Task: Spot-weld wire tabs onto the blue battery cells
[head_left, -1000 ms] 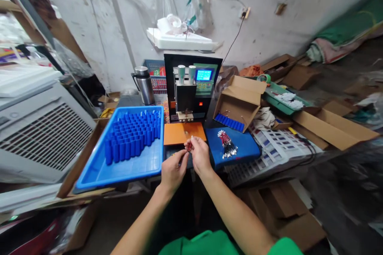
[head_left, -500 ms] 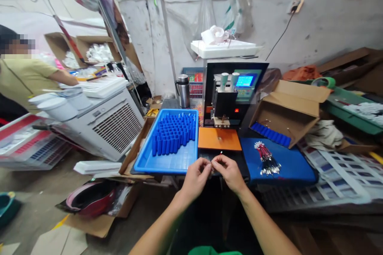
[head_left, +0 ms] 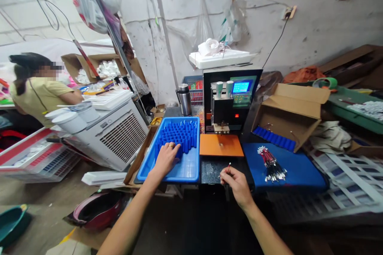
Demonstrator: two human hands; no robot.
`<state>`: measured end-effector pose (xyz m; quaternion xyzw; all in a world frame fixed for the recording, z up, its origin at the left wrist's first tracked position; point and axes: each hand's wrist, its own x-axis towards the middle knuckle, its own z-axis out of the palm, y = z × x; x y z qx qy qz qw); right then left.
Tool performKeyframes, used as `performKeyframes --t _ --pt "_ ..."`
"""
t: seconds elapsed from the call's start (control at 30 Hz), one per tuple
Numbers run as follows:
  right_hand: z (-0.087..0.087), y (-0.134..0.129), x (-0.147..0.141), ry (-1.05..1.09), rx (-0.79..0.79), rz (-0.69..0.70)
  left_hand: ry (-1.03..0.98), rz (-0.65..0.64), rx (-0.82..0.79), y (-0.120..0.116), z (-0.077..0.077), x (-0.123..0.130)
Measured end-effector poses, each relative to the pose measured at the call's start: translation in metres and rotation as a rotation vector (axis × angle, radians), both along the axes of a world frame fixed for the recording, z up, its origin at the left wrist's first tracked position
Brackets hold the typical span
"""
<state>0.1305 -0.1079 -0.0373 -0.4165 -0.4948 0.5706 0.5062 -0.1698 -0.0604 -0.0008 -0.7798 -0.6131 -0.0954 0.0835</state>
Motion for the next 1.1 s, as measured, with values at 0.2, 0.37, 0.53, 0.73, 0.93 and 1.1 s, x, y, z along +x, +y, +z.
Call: performKeyframes --t 0.2,0.37,0.53,0.73,0.93,1.1 --pt "-0.005 -0.002 0.003 0.002 -0.003 -0.003 -0.077 -0.035 -0.021 -0.007 -0.003 0.002" --pt "-0.009 -0.002 0.009 0.052 -0.023 -0.042 -0.364 -0.070 -0.048 -0.014 0.000 0.004" --pt "-0.013 0.007 0.010 0.108 -0.043 -0.107 -0.804 0.003 0.080 0.003 0.016 0.038" --pt "-0.011 0.015 0.015 0.132 -0.038 -0.156 -0.976 -0.095 0.003 0.062 0.020 0.120" --pt "-0.019 0.016 0.027 0.148 -0.086 -0.201 -0.861 -0.100 -0.108 0.096 -0.001 0.157" --pt "-0.015 0.033 0.036 0.156 -0.040 -0.264 -0.913 -0.169 -0.185 0.100 -0.003 0.156"
